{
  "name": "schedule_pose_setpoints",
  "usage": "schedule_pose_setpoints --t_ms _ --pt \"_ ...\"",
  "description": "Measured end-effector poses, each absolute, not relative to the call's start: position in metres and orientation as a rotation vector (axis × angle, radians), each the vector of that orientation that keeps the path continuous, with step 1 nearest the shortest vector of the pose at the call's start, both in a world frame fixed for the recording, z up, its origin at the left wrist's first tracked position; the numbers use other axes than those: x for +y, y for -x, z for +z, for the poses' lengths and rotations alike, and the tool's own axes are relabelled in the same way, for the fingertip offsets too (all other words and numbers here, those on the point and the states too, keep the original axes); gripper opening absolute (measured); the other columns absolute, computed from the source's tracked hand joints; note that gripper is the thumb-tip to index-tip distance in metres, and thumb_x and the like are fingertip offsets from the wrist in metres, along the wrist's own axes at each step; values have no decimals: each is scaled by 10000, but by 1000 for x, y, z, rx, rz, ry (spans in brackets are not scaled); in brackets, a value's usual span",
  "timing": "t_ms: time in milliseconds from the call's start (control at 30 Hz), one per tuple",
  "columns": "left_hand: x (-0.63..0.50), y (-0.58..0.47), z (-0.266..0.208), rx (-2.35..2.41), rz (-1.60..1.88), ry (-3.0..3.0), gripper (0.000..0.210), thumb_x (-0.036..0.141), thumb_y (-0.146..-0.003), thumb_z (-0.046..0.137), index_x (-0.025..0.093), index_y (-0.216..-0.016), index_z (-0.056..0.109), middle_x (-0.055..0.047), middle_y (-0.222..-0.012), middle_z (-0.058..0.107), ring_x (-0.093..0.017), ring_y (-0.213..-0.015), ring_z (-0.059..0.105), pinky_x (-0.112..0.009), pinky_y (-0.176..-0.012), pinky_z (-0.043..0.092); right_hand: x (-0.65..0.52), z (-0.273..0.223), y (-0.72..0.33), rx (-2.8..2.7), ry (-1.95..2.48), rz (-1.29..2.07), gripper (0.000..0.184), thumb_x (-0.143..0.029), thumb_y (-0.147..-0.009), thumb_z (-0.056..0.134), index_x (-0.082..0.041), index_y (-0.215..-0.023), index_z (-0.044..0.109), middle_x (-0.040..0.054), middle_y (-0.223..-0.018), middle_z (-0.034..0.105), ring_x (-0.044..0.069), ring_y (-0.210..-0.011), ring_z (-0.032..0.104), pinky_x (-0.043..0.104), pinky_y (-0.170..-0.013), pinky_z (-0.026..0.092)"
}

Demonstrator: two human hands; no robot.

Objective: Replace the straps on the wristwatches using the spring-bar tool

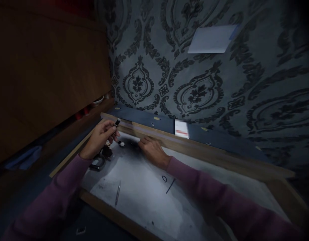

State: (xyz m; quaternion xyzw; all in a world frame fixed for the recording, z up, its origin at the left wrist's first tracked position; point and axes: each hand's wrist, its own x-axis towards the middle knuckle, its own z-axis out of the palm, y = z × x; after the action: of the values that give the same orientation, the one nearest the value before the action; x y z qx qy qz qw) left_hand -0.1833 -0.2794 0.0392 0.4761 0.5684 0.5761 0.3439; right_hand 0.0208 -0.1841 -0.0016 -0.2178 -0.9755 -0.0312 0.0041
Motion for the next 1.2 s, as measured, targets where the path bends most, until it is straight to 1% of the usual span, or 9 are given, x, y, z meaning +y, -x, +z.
schedule_pose_setpoints --t_ms 100,200,300,500,767,900,1067,1133,1200 --pt "-280 182 40 1457 1481 -1244 326 434 -766 661 154 -887 545 -9 -683 643 -112 -513 584 -187 -424 405 -197 0 -39 -3139 418 -19 221 -10 -911 476 -172 -889 625 51 -939 655 189 -909 559 271 -701 407" --pt "-281 181 41 1460 1462 -1253 314 430 -770 660 156 -872 544 -13 -684 647 -115 -517 584 -190 -423 403 -209 3 -68 -3127 203 81 256 26 -897 458 -170 -839 612 41 -842 642 182 -816 549 276 -691 405" --pt "-281 180 41 1461 1465 -1261 315 421 -766 663 154 -891 552 -12 -682 650 -116 -512 587 -190 -420 399 -214 6 -93 -3051 322 68 262 31 -888 452 -160 -772 589 56 -786 624 191 -754 536 288 -663 404" --pt "-280 181 39 1454 1456 -1273 306 392 -773 648 146 -928 554 -8 -670 650 -112 -505 588 -187 -426 401 -217 -1 -106 -2955 463 92 249 -25 -940 448 -161 -804 606 59 -788 627 183 -743 552 273 -655 406" --pt "-279 183 38 1469 1443 -1295 275 365 -782 640 144 -917 548 -12 -676 645 -109 -505 587 -179 -414 393 -212 -9 -36 -2973 381 12 164 -56 -940 495 -137 -860 613 75 -862 642 191 -802 542 278 -662 395" --pt "-279 183 37 1479 1416 -1297 257 360 -786 627 143 -899 547 -14 -673 642 -108 -499 581 -180 -407 387 -212 -10 -12 -3007 265 14 210 -16 -926 458 -142 -873 618 79 -883 634 206 -833 530 293 -667 401" --pt "-281 180 40 1487 1384 -1311 257 360 -801 621 147 -927 556 -12 -677 645 -110 -513 578 -180 -418 390 -227 -1 -45 -3082 -16 165 258 0 -918 420 -166 -822 594 46 -833 621 192 -795 524 289 -679 429" --pt "-282 178 40 1489 1369 -1313 250 354 -803 620 149 -929 552 -10 -672 646 -111 -513 580 -180 -421 395 -230 4 -70 -3060 51 240 326 7 -924 360 -177 -765 577 49 -783 611 188 -736 519 295 -661 432" --pt "-281 176 40 1499 1353 -1320 239 344 -805 613 147 -921 549 -12 -667 648 -111 -506 576 -180 -419 399 -230 8 -97 -2985 217 320 334 -40 -949 335 -176 -769 582 64 -771 611 190 -711 532 304 -657 440"
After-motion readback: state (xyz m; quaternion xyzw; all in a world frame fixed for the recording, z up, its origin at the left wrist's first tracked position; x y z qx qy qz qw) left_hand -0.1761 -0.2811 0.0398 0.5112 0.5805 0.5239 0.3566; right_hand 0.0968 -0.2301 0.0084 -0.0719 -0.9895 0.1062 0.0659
